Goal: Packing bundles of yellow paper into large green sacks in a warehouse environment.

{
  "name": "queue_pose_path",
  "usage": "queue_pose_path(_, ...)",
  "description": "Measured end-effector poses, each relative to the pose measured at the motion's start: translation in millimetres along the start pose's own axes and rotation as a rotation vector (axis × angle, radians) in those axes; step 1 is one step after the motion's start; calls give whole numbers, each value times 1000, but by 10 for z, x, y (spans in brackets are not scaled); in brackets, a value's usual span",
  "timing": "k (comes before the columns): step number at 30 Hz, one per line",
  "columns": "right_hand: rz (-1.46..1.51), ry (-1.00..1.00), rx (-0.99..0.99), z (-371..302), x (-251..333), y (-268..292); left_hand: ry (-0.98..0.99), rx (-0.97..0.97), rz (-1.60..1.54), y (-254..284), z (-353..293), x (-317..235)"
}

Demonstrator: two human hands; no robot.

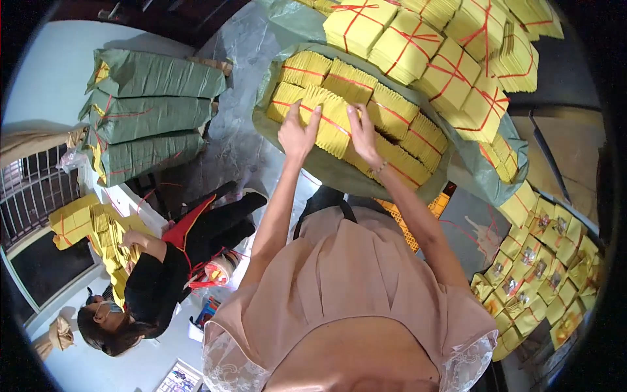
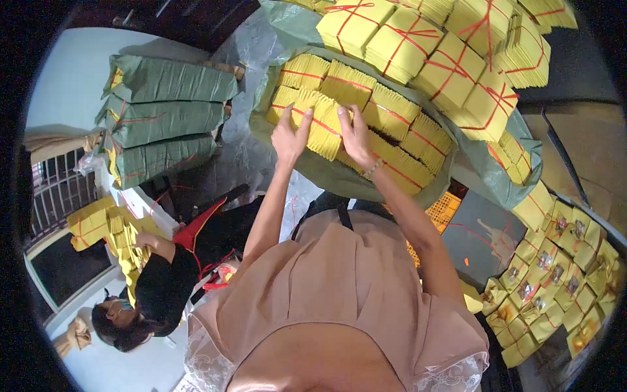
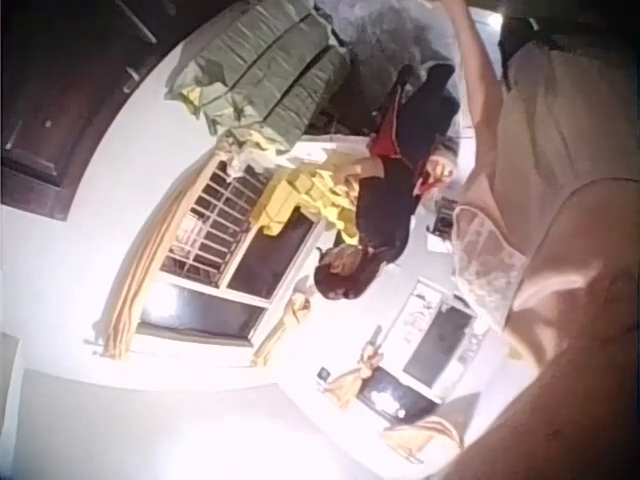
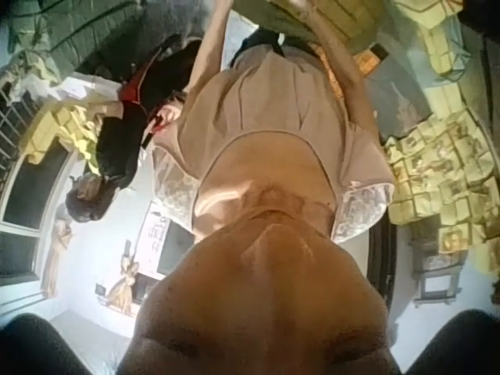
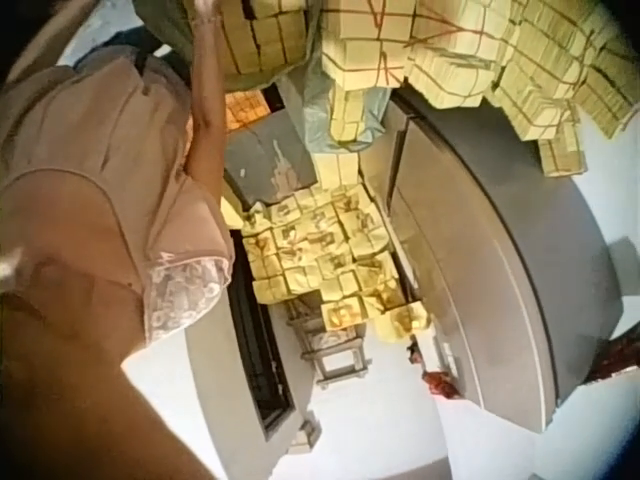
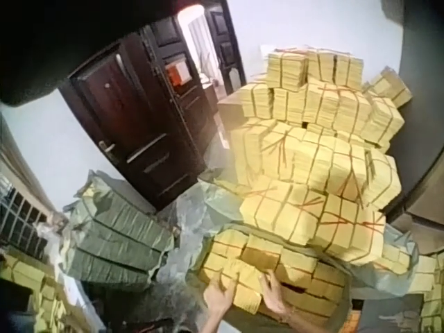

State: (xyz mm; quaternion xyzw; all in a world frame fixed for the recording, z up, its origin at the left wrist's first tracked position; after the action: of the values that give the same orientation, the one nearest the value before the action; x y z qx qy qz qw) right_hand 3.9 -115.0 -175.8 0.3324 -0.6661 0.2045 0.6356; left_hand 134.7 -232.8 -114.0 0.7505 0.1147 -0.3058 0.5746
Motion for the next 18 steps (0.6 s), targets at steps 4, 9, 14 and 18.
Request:
queue_pose_path(4,132,185,-69,-199,24,-25,-147,-88,-50,-28,-138,58)
queue_pose_path(9,134,121,16,47,-108,46,-48,19,17,-73,-13,-63)
queue_pose_path(14,-94,58,106,92,228,140,208,117,-409,-96,205,623)
queue_pose_path(18,-368,540,142,350,1036,24,179,137,-628,19,460,753)
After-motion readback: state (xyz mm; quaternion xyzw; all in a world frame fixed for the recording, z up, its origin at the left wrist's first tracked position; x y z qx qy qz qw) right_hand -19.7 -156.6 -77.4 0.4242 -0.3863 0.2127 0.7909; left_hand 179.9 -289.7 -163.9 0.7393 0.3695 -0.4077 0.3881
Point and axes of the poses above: each hand's wrist, its own z-axis towards the middle knuckle, its own y-axis out of the back of the hand, x = y × z, the point moved 6 cm from there along z, towards the middle knuckle, and after that the axes turned 6 degrees about y, right-handed, at the moved point
